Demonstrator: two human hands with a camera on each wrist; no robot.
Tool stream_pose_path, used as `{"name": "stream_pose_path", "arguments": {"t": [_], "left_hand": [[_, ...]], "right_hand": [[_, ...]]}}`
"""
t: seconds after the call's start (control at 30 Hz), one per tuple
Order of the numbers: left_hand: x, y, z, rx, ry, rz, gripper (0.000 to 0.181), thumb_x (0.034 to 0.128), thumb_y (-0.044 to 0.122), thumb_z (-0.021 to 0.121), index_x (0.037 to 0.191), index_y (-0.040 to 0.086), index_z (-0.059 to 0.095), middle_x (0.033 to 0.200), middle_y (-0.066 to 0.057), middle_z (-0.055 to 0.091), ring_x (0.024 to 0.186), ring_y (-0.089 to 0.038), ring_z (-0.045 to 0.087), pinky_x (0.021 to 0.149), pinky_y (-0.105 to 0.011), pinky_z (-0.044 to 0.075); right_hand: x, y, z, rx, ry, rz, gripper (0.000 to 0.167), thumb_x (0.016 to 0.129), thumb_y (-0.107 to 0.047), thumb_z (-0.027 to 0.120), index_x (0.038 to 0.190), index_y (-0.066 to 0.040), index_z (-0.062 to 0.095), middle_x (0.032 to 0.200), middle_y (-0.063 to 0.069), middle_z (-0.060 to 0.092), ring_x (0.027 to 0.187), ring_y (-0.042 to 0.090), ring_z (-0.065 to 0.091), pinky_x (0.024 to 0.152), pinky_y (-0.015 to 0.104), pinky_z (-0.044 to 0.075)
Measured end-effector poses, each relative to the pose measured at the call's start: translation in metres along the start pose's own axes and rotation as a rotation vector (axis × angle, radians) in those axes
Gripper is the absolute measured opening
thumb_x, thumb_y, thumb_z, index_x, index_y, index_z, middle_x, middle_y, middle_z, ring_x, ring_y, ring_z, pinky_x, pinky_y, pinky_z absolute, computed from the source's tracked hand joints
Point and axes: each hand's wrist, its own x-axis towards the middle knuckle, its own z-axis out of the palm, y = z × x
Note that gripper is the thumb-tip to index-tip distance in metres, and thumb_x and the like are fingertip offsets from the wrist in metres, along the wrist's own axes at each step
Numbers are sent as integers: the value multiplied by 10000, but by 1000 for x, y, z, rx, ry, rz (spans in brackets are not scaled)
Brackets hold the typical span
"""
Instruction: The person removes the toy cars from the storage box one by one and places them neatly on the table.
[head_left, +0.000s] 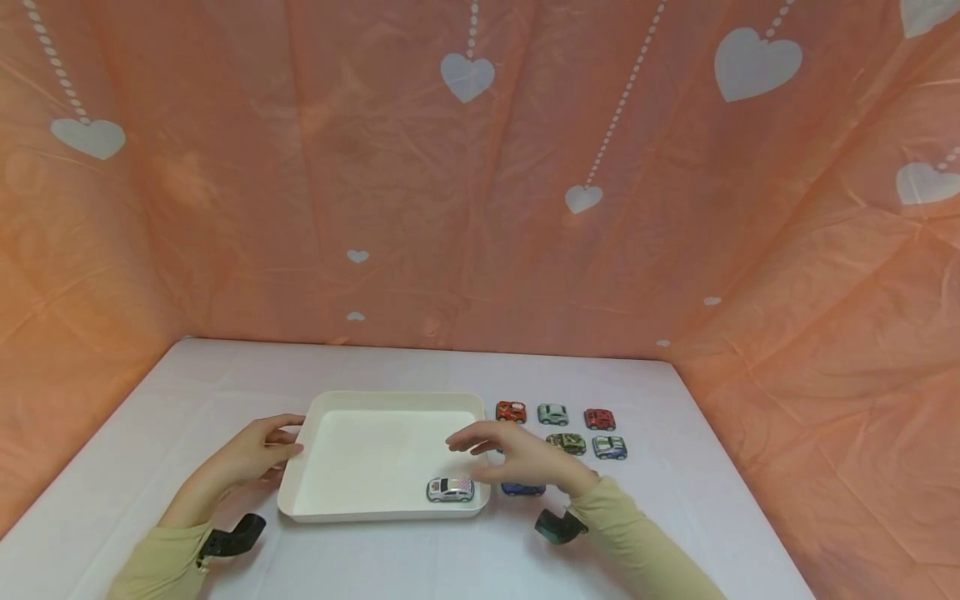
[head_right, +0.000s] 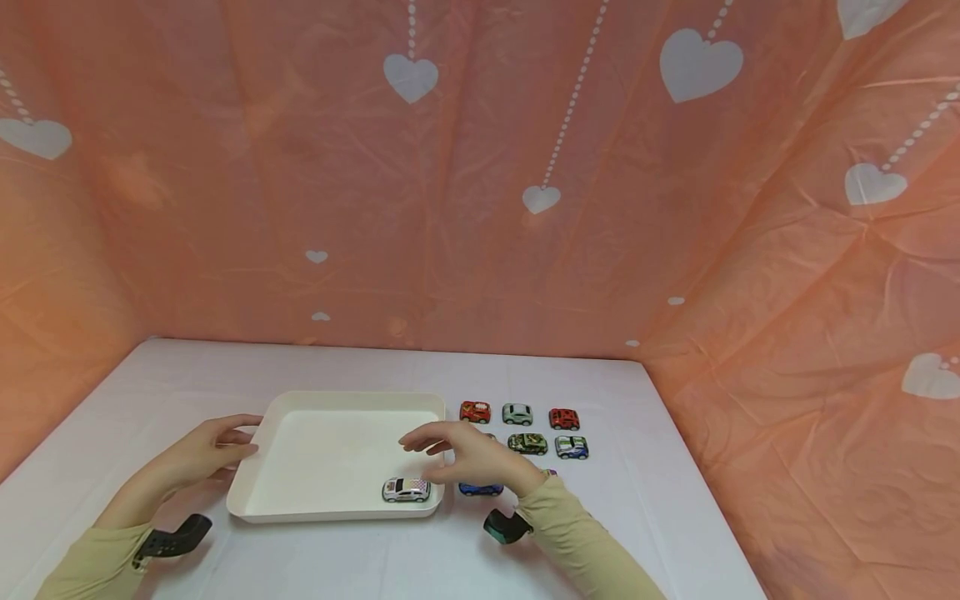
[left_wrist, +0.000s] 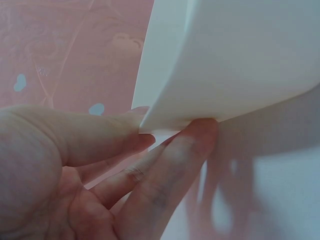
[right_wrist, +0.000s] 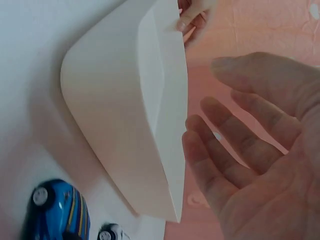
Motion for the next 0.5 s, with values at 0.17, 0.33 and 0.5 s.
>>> {"name": "stream_pose_path", "arguments": {"t": [0.17, 0.33, 0.5], "left_hand": [[-1, 0, 0, 30, 10, -5, 517, 935, 61, 593, 1374, -98, 373, 1125, -294, 569, 822, -234, 606, 646, -363, 525], [-1, 1, 0, 42, 11, 5, 512, 931, 60, 594, 1362, -113, 379, 1136, -328, 554, 830, -246, 611, 644, -373, 536], [-1, 2, -1, 26, 7, 6, 517, 934, 57, 591, 1365, -122, 368, 1134, -332, 550, 847, -258, 619, 660, -390, 541]], "right_hand": [[7, 3, 5, -18, -31, -47, 416, 876, -22, 669, 1275, 9, 555, 1269, 137, 584, 1156, 152, 545, 951, 335, 443], [9, 6, 9, -37, -62, -43, 396, 899, -60, 649, 1278, 7, 558, 1243, 128, 604, 1143, 182, 560, 948, 325, 442], [10, 5, 11, -33, -82, 8, 412, 896, -55, 648, 1296, -16, 556, 1248, 106, 608, 1131, 210, 569, 953, 326, 436]]}}
